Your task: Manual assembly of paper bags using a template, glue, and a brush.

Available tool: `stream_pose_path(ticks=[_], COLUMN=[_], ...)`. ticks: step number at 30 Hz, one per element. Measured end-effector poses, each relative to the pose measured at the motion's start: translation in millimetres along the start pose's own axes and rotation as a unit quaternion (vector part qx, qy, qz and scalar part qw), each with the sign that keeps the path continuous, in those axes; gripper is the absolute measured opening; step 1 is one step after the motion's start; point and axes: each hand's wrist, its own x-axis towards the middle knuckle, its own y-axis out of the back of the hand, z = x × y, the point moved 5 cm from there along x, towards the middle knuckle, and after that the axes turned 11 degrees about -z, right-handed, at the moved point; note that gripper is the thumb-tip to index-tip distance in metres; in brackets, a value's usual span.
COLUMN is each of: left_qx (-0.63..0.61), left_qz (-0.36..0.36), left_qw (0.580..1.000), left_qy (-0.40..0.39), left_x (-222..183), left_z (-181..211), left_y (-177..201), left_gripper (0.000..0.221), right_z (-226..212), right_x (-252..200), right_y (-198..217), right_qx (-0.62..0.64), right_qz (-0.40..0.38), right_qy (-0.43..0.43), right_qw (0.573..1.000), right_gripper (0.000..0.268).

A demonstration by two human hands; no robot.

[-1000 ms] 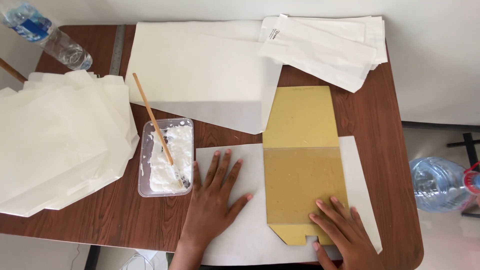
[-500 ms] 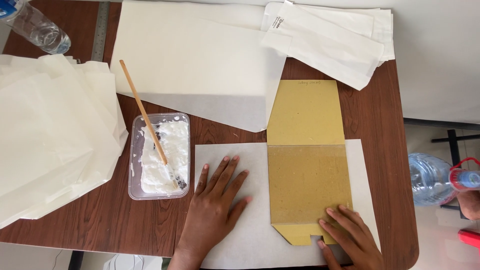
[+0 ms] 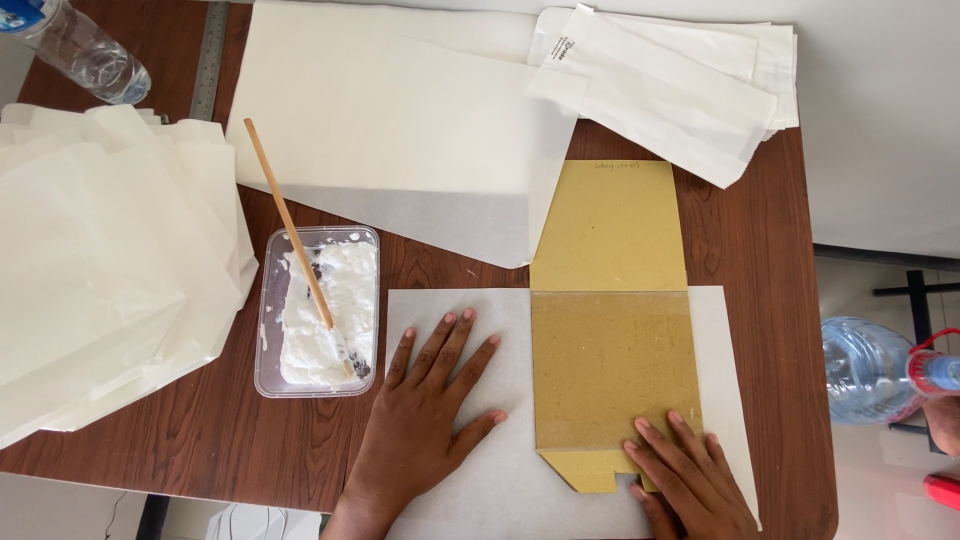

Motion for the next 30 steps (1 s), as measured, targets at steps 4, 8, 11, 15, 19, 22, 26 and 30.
stream_pose_path(ticks=[4,8,11,15,19,22,26,30], left_qx=[0.010,0.023,0.007,0.012,0.008,0.009,0.014,0.031], left_qz=[-0.006,-0.007,-0.006,-0.011,-0.008,-0.010,-0.015,-0.011], left_qw=[1.000,1.000,1.000,1.000,1.000,1.000,1.000,0.999], left_qy=[0.001,-0.005,-0.005,-0.006,-0.008,-0.006,-0.003,-0.004], left_x=[1.2,1.7,2.3,1.8,3.3,3.3,2.8,2.8], left_z=[1.0,1.6,1.7,2.6,2.6,2.2,1.2,1.7], left_y=[0.6,2.0,2.7,2.5,3.1,2.1,0.2,0.2], left_gripper=[0.067,0.067,0.067,0.067,0.066,0.067,0.068,0.068], right_z=[-9.7,-14.9,-5.8,-13.6,-15.5,-17.0,-15.6,-19.6], right_x=[6.4,11.8,8.0,15.3,19.0,20.0,18.1,20.7], right_y=[9.4,19.0,12.5,22.6,27.7,29.5,26.5,29.2], right_qx=[0.005,0.015,0.006,0.010,0.020,0.017,-0.001,-0.007], right_qz=[0.021,0.061,0.060,0.079,0.101,0.107,0.105,0.113], right_qy=[-0.023,-0.013,0.018,0.028,0.028,0.033,0.040,0.041], right_qw=[0.999,0.998,0.998,0.996,0.994,0.994,0.994,0.993], right_gripper=[0.046,0.040,0.038,0.037,0.033,0.031,0.034,0.030])
